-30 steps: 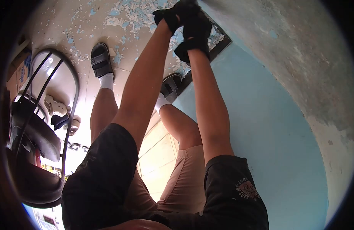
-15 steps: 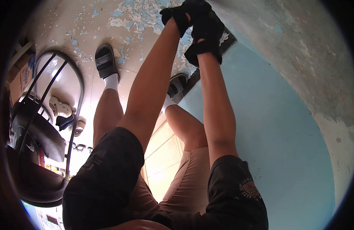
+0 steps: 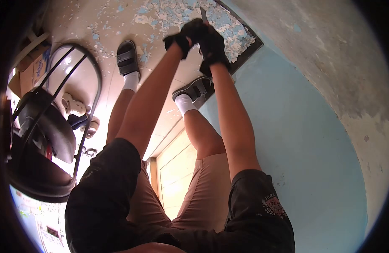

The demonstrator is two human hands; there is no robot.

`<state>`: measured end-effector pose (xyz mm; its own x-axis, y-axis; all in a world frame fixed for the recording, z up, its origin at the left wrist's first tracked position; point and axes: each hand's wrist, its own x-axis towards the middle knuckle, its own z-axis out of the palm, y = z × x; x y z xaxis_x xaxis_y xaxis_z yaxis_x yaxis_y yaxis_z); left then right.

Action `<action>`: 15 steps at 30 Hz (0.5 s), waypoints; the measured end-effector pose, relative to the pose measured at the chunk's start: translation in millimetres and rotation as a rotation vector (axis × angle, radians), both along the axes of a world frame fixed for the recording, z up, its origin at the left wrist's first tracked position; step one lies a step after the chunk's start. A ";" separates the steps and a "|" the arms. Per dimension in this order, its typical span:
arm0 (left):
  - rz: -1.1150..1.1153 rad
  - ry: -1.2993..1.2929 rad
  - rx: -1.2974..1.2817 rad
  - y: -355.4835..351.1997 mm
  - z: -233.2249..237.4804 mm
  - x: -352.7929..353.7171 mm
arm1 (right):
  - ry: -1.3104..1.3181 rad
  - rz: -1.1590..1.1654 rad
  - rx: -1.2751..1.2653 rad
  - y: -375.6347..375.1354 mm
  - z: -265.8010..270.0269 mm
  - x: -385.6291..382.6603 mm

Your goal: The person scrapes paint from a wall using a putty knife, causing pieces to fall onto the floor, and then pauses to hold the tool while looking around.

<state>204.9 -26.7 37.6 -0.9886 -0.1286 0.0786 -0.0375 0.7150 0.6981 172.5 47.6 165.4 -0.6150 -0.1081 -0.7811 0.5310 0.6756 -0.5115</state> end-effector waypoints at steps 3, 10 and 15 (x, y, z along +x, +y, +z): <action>0.387 -0.465 0.653 6.9 98.4 22.0 | -0.096 -0.037 -0.043 18.7 33.5 29.4; 0.137 -0.437 0.432 17.5 153.2 52.8 | -0.022 -0.205 -0.304 27.0 70.1 58.1; 0.425 -0.526 0.863 -19.3 203.2 12.7 | 0.041 -0.057 -0.149 1.2 100.1 20.6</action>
<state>217.6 -46.0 240.8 -0.7340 -0.2755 -0.6207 -0.6053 -0.1489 0.7819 193.1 48.8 265.5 -0.6546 -0.1847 -0.7331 0.5429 0.5599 -0.6259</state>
